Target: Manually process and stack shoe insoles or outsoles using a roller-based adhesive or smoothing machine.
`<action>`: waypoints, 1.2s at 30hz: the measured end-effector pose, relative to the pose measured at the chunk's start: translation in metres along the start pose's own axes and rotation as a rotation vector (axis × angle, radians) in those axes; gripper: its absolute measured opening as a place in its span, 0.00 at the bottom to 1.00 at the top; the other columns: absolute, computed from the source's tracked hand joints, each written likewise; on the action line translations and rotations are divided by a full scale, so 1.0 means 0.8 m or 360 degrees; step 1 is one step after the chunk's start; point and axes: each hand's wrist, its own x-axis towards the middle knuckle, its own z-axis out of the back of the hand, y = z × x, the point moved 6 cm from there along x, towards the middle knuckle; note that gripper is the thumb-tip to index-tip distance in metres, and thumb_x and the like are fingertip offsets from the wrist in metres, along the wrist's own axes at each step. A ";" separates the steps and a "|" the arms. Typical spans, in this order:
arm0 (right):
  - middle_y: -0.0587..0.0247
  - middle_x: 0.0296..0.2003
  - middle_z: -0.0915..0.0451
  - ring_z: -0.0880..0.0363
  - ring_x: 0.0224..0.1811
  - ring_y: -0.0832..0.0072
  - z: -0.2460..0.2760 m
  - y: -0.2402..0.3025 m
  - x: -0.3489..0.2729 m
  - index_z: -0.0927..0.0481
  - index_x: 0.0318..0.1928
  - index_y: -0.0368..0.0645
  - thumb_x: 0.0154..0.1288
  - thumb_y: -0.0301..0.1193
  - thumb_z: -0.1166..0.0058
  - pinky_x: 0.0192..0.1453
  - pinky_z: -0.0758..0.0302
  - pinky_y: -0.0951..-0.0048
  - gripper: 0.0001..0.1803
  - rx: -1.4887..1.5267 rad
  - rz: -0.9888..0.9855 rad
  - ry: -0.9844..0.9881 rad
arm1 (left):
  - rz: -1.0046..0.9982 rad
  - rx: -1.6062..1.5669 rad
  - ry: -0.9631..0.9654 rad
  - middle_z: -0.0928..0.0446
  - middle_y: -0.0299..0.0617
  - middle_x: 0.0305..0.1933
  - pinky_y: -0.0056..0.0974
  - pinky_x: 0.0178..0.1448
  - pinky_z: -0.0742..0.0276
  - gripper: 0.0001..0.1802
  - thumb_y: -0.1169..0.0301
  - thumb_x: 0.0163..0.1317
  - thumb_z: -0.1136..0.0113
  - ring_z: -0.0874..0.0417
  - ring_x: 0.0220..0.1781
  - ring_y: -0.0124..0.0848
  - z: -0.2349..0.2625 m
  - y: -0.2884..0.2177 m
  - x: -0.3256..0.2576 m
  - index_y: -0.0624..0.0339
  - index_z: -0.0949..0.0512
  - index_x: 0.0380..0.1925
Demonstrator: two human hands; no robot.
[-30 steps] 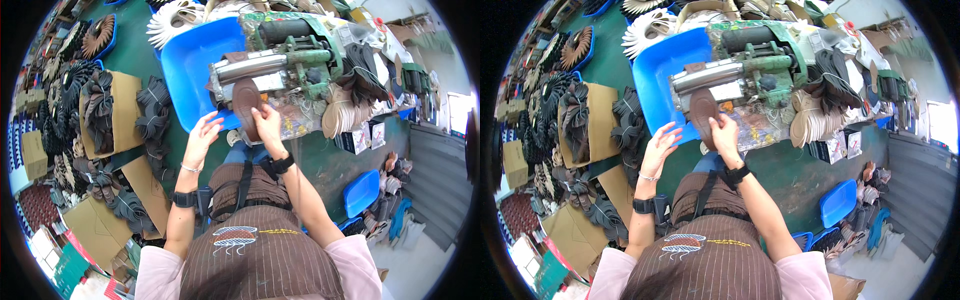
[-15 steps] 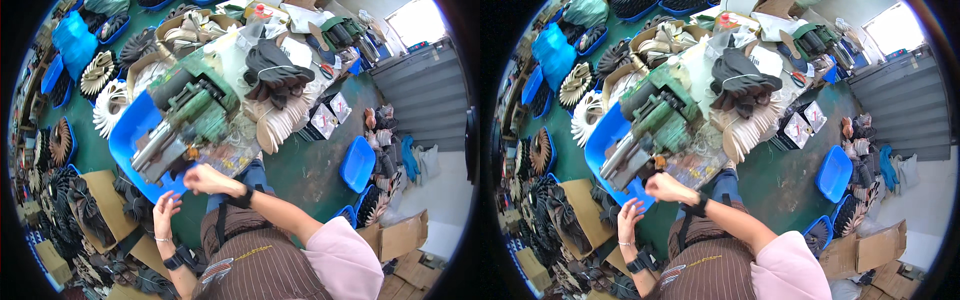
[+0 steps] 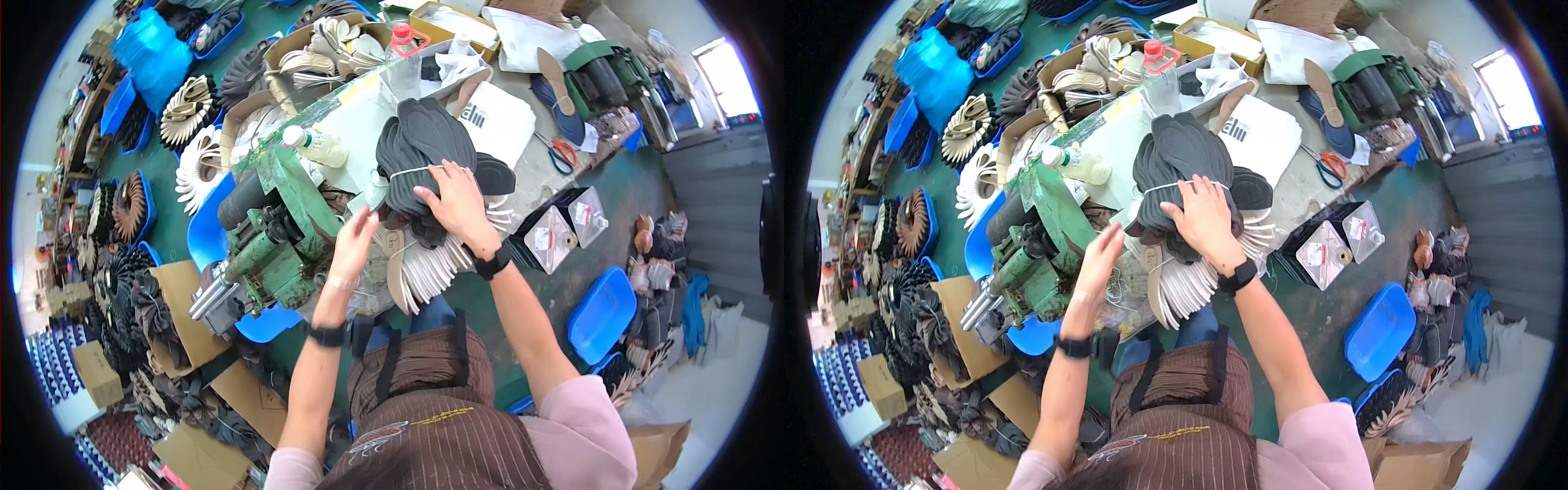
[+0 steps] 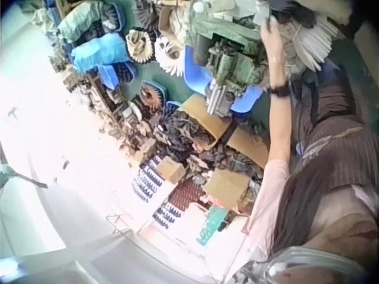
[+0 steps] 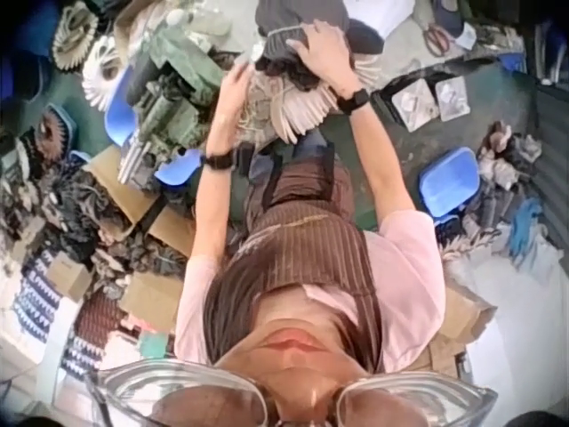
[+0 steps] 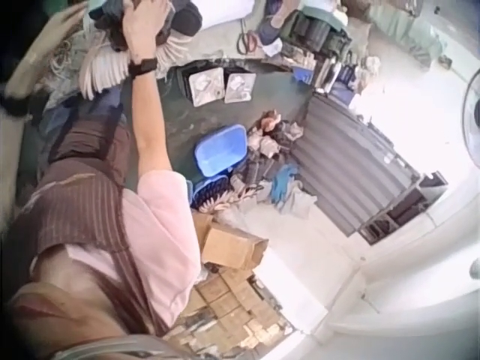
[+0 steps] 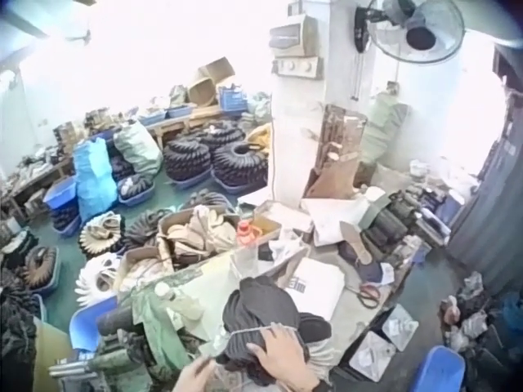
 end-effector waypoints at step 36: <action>0.52 0.42 0.21 0.22 0.43 0.72 -0.022 -0.051 -0.067 0.31 0.51 0.29 0.62 0.29 0.40 0.47 0.26 0.73 0.22 0.1868 -0.0729 -0.0203 | -0.0446 0.1439 -0.0751 0.30 0.59 0.55 0.52 0.58 0.32 0.37 0.51 0.55 0.39 0.30 0.58 0.57 -0.101 -0.054 0.014 0.72 0.35 0.53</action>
